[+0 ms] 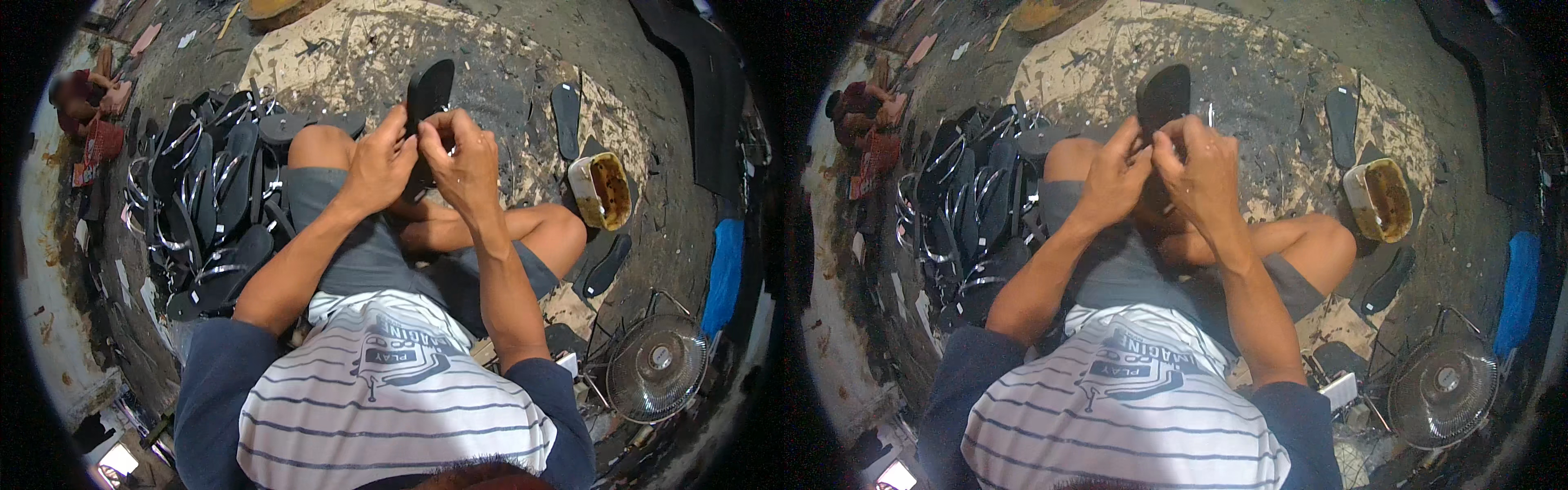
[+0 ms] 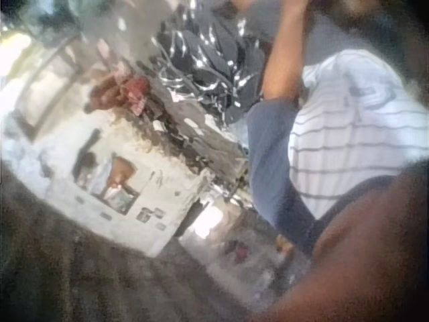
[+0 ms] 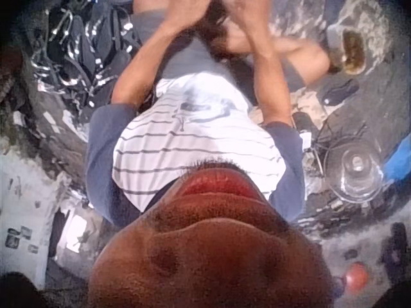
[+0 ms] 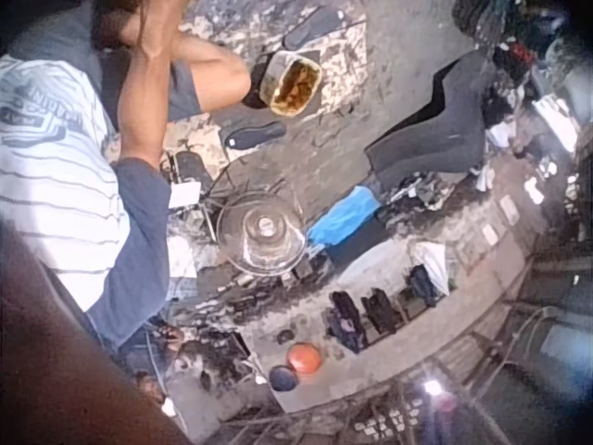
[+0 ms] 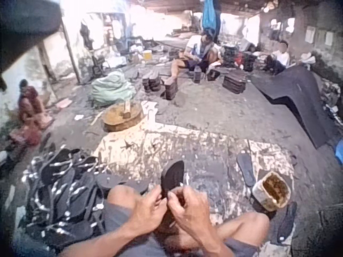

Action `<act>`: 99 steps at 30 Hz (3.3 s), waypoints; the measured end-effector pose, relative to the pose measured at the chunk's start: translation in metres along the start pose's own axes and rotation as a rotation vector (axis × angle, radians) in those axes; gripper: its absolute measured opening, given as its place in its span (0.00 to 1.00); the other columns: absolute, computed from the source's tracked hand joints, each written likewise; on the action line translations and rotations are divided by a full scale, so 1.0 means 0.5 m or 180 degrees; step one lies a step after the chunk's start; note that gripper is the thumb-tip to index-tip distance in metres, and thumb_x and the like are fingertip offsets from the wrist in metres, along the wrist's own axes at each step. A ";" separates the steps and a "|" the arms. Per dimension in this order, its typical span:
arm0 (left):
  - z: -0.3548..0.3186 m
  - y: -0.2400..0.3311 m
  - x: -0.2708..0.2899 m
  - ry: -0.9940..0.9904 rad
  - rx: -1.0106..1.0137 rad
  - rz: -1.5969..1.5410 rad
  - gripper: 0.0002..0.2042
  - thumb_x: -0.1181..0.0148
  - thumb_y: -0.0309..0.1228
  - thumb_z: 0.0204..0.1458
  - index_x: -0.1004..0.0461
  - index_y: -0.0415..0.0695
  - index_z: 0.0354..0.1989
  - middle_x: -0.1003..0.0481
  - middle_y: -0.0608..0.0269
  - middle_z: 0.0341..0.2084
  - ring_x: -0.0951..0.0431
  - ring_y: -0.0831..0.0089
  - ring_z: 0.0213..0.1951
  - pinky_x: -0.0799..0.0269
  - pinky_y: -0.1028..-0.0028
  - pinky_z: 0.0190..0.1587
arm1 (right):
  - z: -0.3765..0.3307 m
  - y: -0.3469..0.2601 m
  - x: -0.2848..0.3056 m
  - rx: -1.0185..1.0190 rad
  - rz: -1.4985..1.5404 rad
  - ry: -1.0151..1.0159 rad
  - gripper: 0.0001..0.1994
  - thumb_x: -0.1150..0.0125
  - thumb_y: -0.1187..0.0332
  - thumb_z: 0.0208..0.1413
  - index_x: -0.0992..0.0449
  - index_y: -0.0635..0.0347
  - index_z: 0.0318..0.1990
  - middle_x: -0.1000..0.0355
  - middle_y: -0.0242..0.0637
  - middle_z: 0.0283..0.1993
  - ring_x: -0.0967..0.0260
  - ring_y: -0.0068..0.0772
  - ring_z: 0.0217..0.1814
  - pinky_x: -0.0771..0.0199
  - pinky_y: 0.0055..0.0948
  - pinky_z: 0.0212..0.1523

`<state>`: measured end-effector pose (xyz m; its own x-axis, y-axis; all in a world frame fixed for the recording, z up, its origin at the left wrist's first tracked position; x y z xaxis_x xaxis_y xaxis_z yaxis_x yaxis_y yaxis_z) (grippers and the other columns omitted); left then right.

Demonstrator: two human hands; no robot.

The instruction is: The person sits on the floor and assembles flip-flops by inserting a metal pin into the sole and attaching a strap. The person uses a hammer to secure the pin and occasionally refills a container with adhesive from a larger can.

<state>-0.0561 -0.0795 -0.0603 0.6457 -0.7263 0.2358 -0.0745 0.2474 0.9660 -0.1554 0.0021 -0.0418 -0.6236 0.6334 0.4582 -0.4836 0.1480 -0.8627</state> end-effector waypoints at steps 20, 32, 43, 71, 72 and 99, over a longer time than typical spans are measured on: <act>0.045 0.037 0.201 -0.0423 -0.0480 0.1290 0.12 0.41 0.24 0.50 0.20 0.35 0.43 0.18 0.55 0.37 0.19 0.72 0.39 0.25 0.72 0.46 | -0.066 0.098 0.000 -0.0756 0.1820 -0.1227 0.08 0.45 0.78 0.53 0.24 0.58 0.39 0.26 0.28 0.36 0.30 0.24 0.46 0.59 0.43 0.74; -0.191 0.105 0.705 0.2357 0.0440 0.1266 0.19 0.36 0.37 0.58 0.25 0.47 0.57 0.25 0.57 0.51 0.26 0.69 0.53 0.26 0.67 0.55 | 0.262 0.343 0.046 0.0201 0.0062 -0.0786 0.30 0.40 0.69 0.60 0.39 0.60 0.69 0.39 0.49 0.70 0.41 0.46 0.71 0.42 0.41 0.70; -0.469 0.096 0.912 0.2741 0.1356 0.4668 0.23 0.34 0.38 0.52 0.24 0.45 0.57 0.25 0.45 0.54 0.26 0.51 0.55 0.36 0.56 0.62 | 0.108 0.963 0.311 -0.2997 -0.3130 -0.0701 0.41 0.33 0.52 0.55 0.48 0.43 0.73 0.55 0.59 0.76 0.53 0.64 0.76 0.42 0.58 0.68; 0.026 -0.256 0.195 -0.1109 0.1455 0.4094 0.27 0.42 0.53 0.51 0.22 0.47 0.53 0.25 0.46 0.54 0.29 0.44 0.60 0.33 0.47 0.58 | 0.078 0.650 0.136 -0.2632 0.1911 0.0513 0.19 0.35 0.48 0.58 0.28 0.54 0.42 0.30 0.31 0.25 0.34 0.25 0.20 0.28 0.30 0.23; 0.030 -0.259 0.191 -0.1200 0.1391 0.4234 0.24 0.42 0.52 0.51 0.19 0.49 0.49 0.21 0.48 0.49 0.24 0.47 0.55 0.29 0.50 0.56 | 0.058 0.607 0.117 -0.2680 0.2121 0.0602 0.25 0.34 0.46 0.56 0.27 0.55 0.50 0.28 0.35 0.30 0.31 0.30 0.24 0.22 0.32 0.31; -0.058 -0.164 0.334 0.0164 0.1258 0.0873 0.19 0.46 0.28 0.60 0.26 0.39 0.60 0.22 0.59 0.48 0.22 0.73 0.47 0.30 0.74 0.52 | -0.047 0.599 -0.174 -0.1348 -0.1615 -0.1021 0.18 0.38 0.59 0.55 0.24 0.69 0.41 0.23 0.61 0.42 0.25 0.64 0.49 0.25 0.53 0.48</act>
<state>0.0800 -0.2022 -0.1032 0.5980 -0.6330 0.4916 -0.5239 0.1555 0.8375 -0.2315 0.0092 -0.3450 -0.5665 0.1650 0.8074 -0.5224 0.6859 -0.5067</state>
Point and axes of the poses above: each hand's wrist, its own z-axis towards the middle knuckle, its own x-axis out of the back of the hand, y = z × x, the point moved 10 cm from there along z, towards the middle knuckle
